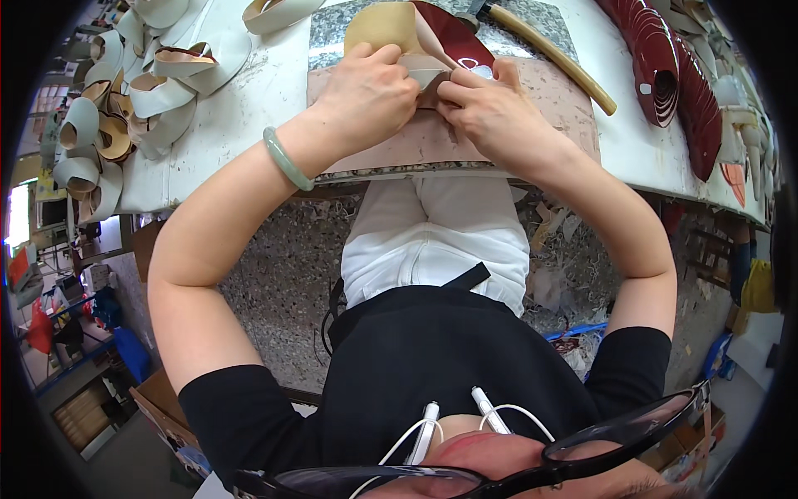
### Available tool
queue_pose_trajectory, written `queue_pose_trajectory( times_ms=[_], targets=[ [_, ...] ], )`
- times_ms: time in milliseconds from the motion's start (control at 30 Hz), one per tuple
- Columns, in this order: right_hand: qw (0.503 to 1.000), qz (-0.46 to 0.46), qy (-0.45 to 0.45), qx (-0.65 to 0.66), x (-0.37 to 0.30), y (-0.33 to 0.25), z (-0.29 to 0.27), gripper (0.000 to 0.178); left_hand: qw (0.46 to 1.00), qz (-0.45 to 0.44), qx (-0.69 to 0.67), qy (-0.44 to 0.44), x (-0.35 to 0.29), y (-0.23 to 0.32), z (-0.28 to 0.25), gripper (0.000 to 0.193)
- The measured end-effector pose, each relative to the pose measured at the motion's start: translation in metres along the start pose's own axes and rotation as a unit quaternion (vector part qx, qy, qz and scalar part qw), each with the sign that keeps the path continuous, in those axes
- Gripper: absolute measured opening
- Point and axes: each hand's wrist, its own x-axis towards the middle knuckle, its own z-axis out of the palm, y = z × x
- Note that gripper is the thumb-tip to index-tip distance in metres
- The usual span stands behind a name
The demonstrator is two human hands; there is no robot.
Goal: The person fits lining pieces inside shoe upper components by hand, presses the edges together, and taps the seams using a hammer.
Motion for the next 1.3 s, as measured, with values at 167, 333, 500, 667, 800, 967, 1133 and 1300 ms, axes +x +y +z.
queue_pose_trajectory(
  times_ms=[167,333,500,667,800,967,1133,1300],
  targets=[
    [1.000,-0.020,0.010,-0.017,0.004,0.001,0.002,0.010,0.991,-0.079,-0.103,-0.036,-0.004,-0.011,-0.002,0.011],
    [0.998,-0.014,-0.058,0.004,0.017,-0.006,-0.009,0.024,0.999,0.002,-0.005,-0.034,-0.002,-0.008,-0.004,0.010],
    [0.996,-0.040,-0.083,-0.008,0.016,-0.002,-0.008,0.031,0.995,0.030,-0.068,0.065,-0.017,-0.023,0.002,0.010],
    [0.998,-0.031,-0.037,0.029,0.024,-0.002,-0.003,0.032,1.000,0.003,0.000,0.008,-0.015,-0.012,0.004,0.011],
    [0.996,-0.022,-0.084,0.006,0.023,-0.011,-0.007,0.032,0.999,-0.041,0.004,0.000,-0.018,-0.017,-0.003,0.013],
    [0.998,-0.034,-0.016,0.050,0.029,0.001,0.006,0.015,0.996,-0.082,-0.016,0.005,-0.021,-0.015,0.007,0.015],
    [0.998,-0.050,0.000,0.023,0.039,-0.014,0.001,0.013,0.996,-0.091,-0.009,0.014,-0.023,-0.014,-0.004,0.013],
    [0.997,-0.053,-0.024,0.040,0.042,-0.009,0.008,0.010,0.985,-0.148,-0.071,-0.042,-0.027,-0.011,-0.011,0.012]
  ],
)
